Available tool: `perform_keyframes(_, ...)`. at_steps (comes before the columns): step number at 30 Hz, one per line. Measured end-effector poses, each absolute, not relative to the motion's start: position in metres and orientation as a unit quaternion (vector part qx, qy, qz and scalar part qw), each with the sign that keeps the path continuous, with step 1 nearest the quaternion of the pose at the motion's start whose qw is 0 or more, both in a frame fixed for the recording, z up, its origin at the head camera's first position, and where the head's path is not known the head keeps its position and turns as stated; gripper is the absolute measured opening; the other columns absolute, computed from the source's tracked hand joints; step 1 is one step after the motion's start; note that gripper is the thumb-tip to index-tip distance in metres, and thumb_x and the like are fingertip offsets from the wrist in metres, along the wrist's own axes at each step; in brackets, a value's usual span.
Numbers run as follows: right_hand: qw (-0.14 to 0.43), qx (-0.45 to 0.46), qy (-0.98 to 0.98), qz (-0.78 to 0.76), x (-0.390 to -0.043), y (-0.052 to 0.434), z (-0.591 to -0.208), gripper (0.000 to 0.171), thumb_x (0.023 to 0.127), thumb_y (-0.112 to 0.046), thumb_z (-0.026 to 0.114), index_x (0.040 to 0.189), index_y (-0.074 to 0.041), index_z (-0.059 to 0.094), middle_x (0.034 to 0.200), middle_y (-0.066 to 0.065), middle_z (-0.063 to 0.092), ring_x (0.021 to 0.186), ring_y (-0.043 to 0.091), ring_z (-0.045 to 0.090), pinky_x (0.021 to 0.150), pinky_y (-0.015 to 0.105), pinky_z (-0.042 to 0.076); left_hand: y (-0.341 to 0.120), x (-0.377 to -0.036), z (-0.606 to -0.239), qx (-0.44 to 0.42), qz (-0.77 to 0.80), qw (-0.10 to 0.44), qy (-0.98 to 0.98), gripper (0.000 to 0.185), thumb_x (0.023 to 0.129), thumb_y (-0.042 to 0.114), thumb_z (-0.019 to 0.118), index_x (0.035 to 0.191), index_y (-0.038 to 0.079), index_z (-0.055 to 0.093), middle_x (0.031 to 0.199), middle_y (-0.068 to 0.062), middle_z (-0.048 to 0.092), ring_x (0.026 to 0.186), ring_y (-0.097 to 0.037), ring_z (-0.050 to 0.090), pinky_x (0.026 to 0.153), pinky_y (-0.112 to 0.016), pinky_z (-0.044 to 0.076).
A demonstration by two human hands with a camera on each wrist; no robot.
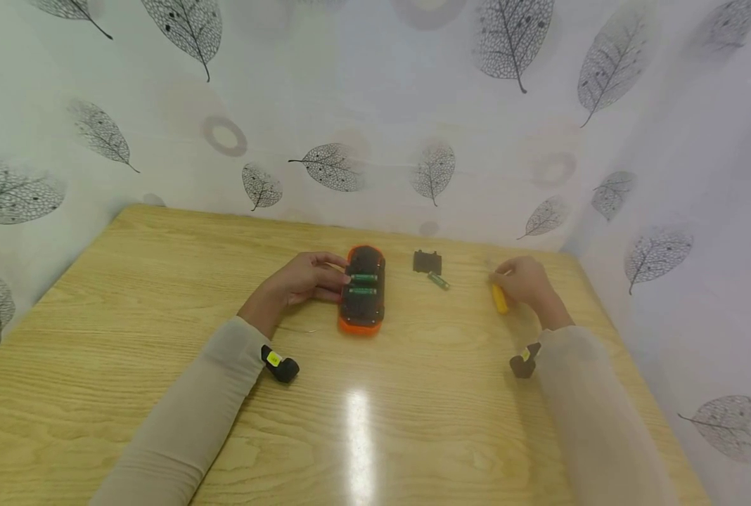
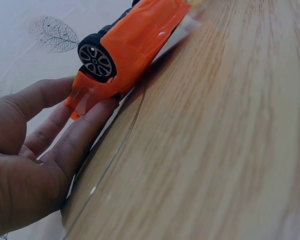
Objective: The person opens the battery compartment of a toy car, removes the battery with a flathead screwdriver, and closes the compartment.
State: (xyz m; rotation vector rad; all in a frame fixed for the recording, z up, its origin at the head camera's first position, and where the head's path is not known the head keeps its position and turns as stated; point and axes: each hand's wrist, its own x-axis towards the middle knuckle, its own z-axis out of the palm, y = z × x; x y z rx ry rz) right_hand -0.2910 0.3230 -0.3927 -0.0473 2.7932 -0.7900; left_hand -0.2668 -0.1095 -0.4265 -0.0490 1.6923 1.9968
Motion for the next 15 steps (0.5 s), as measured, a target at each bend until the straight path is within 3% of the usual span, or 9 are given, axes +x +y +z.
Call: perform_keyframes(15, 0.123, -0.001, 0.945, -0.302, -0.2889, 0.3248, -0.3925, 0.047, 0.105, -0.029, 0.061, 0.129, 0.012, 0.059, 0.094, 0.016, 0.065, 0.073, 0.023, 0.067, 0.064, 0.032, 0.062, -0.1095, -0.2657, -0.4253, -0.019, 0.737, 0.258, 0.625, 0.041, 0.092, -0.003, 0.074, 0.131, 0.003, 0.06, 0.117, -0.019, 0.069, 0.091, -0.027, 0.073, 0.08, -0.044, 0.064)
